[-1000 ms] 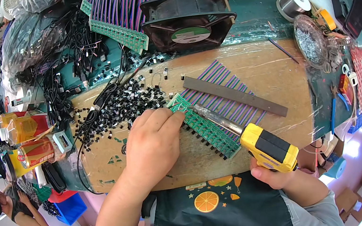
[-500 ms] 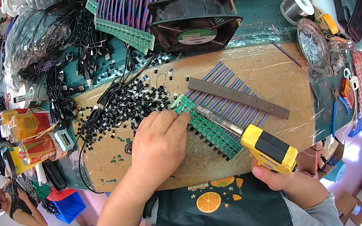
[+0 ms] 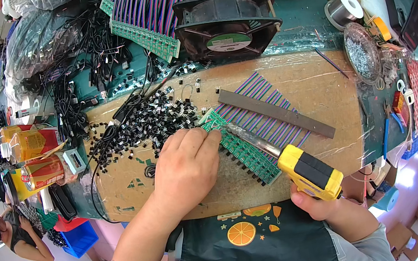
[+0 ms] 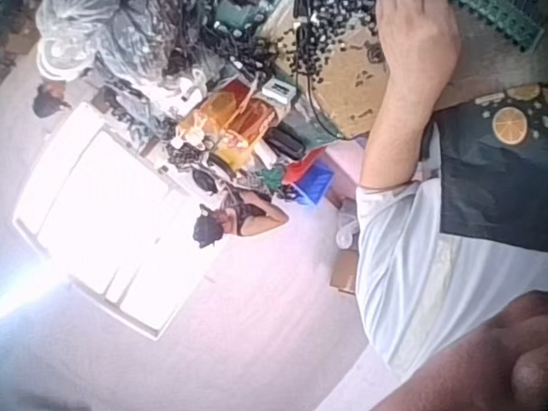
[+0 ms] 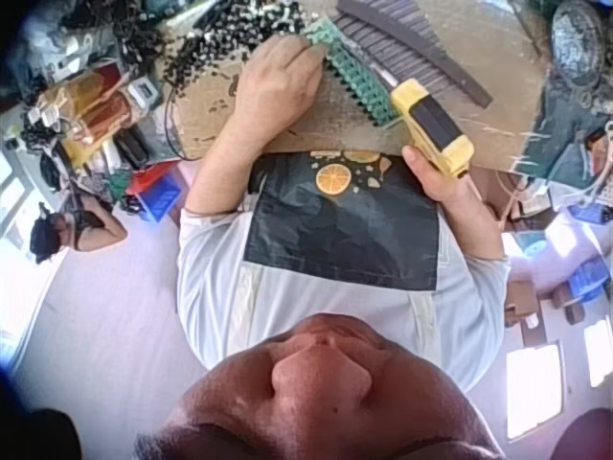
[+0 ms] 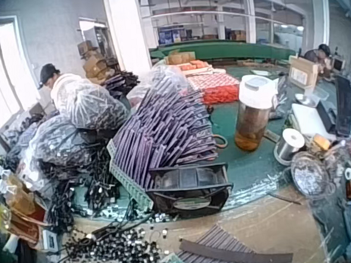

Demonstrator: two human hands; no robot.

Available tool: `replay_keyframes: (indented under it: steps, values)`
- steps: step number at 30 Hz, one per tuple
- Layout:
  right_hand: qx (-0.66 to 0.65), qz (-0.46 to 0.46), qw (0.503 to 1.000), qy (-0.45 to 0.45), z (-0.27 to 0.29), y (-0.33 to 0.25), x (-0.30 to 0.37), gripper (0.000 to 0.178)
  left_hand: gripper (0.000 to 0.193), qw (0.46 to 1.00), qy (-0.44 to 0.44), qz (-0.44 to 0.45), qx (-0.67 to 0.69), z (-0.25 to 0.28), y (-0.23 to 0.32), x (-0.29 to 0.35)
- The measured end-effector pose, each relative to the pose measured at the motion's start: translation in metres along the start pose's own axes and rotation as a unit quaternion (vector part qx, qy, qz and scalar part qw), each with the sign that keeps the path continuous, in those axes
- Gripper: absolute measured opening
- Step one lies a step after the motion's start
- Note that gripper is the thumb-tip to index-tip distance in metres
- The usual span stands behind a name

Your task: The person attaches wires and electronic components onto a circuit board by hand and solders them into place using a soldering iron.

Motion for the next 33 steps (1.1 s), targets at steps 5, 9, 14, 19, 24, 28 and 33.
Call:
replay_keyframes:
  steps: [5,9,14,19,24,28,33]
  values:
    - [-0.071,-0.045,0.996,-0.022,0.005,0.023,0.013,0.013,0.027,1.0,0.002,-0.001,0.004,0.001,0.0,0.0]
    - [-0.133,-0.037,0.989,-0.06,-0.002,0.019,0.012,0.038,0.026,1.0,-0.004,0.003,0.003,0.001,0.001,-0.001]
    - [-0.213,0.047,0.976,-0.016,-0.004,0.003,0.005,0.018,0.027,1.0,-0.01,0.006,0.0,0.001,0.001,-0.001]
    - [-0.132,-0.047,0.99,-0.021,0.001,0.018,0.02,0.019,0.027,0.999,-0.011,0.021,0.029,0.002,-0.002,-0.002]
    - [-0.004,0.04,0.999,-0.036,-0.001,0.01,0.016,0.018,0.026,0.999,-0.018,0.03,0.042,0.002,-0.002,-0.003]
    - [-0.021,0.019,1.0,0.002,-0.002,0.009,0.013,0.018,0.024,0.998,-0.019,0.033,0.046,0.003,-0.002,-0.004]
    - [-0.021,0.024,0.999,-0.002,-0.003,0.01,0.013,0.017,0.022,0.998,-0.021,0.04,0.052,0.003,-0.003,-0.003]
Point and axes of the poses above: each hand's wrist, its own x-axis away from the middle knuckle, its own z-axis out of the back of the hand, y = z × x, the point moved 8 cm from there along -x, towards the middle knuckle, and after that the axes turned 1 degree about z, right-handed, at the moved point
